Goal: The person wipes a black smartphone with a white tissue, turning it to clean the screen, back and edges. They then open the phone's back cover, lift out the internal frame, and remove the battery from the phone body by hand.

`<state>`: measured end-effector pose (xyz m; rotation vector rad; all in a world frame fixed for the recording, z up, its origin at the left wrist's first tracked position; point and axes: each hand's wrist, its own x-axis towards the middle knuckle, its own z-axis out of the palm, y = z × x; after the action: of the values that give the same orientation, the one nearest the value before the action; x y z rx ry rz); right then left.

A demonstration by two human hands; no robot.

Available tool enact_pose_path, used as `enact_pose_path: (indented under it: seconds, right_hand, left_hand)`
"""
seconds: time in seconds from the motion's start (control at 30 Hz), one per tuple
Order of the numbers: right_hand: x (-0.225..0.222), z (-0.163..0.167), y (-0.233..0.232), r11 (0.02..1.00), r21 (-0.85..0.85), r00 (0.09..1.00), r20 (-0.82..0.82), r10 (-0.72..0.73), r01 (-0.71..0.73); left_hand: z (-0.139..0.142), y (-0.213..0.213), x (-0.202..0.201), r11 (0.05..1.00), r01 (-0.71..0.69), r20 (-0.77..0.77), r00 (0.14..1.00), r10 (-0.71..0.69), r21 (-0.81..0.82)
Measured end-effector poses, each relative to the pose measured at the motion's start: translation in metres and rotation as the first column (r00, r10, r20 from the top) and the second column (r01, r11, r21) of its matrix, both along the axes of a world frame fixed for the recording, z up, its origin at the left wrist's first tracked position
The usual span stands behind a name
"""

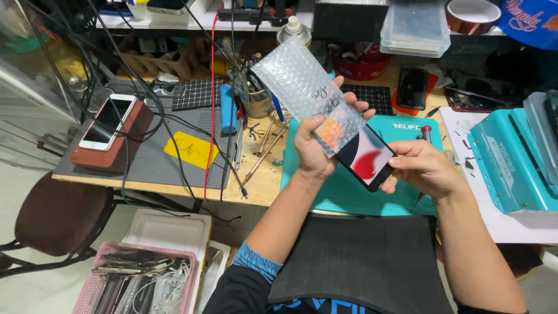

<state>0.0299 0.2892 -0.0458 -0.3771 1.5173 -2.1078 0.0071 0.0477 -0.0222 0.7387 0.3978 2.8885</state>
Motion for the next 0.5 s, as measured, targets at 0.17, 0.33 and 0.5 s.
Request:
enact_pose_path:
  seconds: [0.17,0.33,0.5]
  right_hand:
    - [0.0,-0.002,-0.004,1.0,-0.021,1.0,0.006,0.012,-0.012]
    - [0.0,-0.007,-0.014,0.999,-0.032,0.999,-0.041,-0.017,0.016]
    - [-0.002,-0.012,-0.022,0.989,-0.146,0.999,-0.043,-0.019,0.012]
  left_hand:
    - [-0.005,-0.001,-0.002,1.0,-0.001,0.006,1.0,0.001,-0.013]
    - [-0.011,0.014,0.0,0.997,-0.047,-0.082,0.996,0.041,-0.065]
    - [-0.007,0.017,0.003,0.989,-0.042,-0.049,0.998,0.035,-0.143]
